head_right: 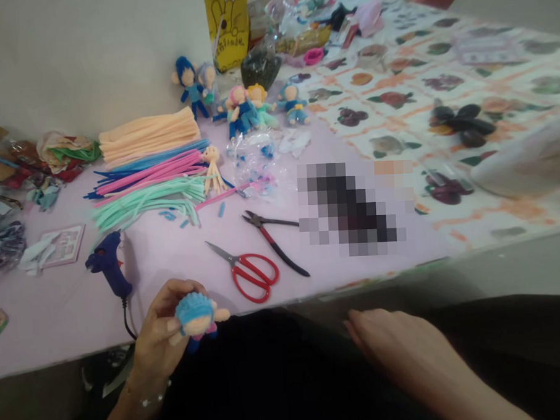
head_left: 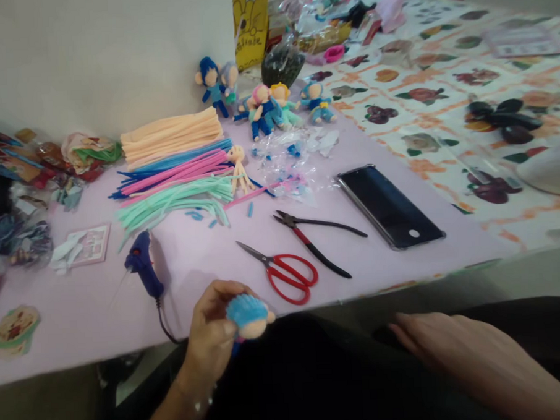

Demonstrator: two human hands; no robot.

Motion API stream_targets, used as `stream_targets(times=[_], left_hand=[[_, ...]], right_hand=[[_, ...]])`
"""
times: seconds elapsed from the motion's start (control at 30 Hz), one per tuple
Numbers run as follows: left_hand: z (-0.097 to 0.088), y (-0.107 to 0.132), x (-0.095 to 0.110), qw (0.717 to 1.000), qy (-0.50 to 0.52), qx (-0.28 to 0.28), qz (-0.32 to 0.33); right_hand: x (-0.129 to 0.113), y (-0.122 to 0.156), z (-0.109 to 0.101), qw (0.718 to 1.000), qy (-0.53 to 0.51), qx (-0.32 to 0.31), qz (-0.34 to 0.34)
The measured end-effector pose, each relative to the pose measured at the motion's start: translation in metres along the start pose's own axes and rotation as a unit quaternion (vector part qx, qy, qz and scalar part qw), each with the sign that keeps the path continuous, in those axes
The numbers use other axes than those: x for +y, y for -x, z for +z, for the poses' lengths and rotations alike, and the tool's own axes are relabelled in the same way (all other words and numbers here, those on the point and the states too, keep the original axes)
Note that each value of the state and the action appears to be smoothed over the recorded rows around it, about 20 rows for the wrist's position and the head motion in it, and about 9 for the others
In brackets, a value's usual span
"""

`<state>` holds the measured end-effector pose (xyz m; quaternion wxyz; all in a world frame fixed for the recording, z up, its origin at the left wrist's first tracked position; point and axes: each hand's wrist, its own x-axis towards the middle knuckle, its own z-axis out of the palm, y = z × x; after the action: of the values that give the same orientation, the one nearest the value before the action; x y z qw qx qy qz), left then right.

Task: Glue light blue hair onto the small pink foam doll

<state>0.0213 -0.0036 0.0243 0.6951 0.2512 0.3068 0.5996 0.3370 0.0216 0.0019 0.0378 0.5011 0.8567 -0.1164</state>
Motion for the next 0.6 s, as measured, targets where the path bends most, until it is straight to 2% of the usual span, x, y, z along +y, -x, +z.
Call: stream_targets(times=[0.13,0.23,0.33,0.5,0.6], left_hand=[[-0.004,0.004,-0.004,1.0,-0.023,0.018,-0.002],[-0.007,0.009,-0.006,0.997,-0.057,0.036,-0.022],[-0.007,0.012,-0.001,0.992,-0.111,0.043,-0.039],[-0.003,0.013,0.008,0.982,-0.183,0.042,0.028],[-0.004,0.016,0.008,0.97,-0.224,0.058,0.076]], right_hand=[[-0.009,-0.003,-0.025,0.993,-0.106,0.055,-0.007],[-0.034,-0.024,-0.053,0.98,-0.197,0.016,-0.029],[-0.065,-0.052,-0.076,0.953,-0.296,0.005,-0.067],[-0.106,-0.084,-0.095,0.895,-0.431,0.013,-0.115],[-0.115,-0.092,-0.094,0.894,-0.426,0.023,-0.139]])
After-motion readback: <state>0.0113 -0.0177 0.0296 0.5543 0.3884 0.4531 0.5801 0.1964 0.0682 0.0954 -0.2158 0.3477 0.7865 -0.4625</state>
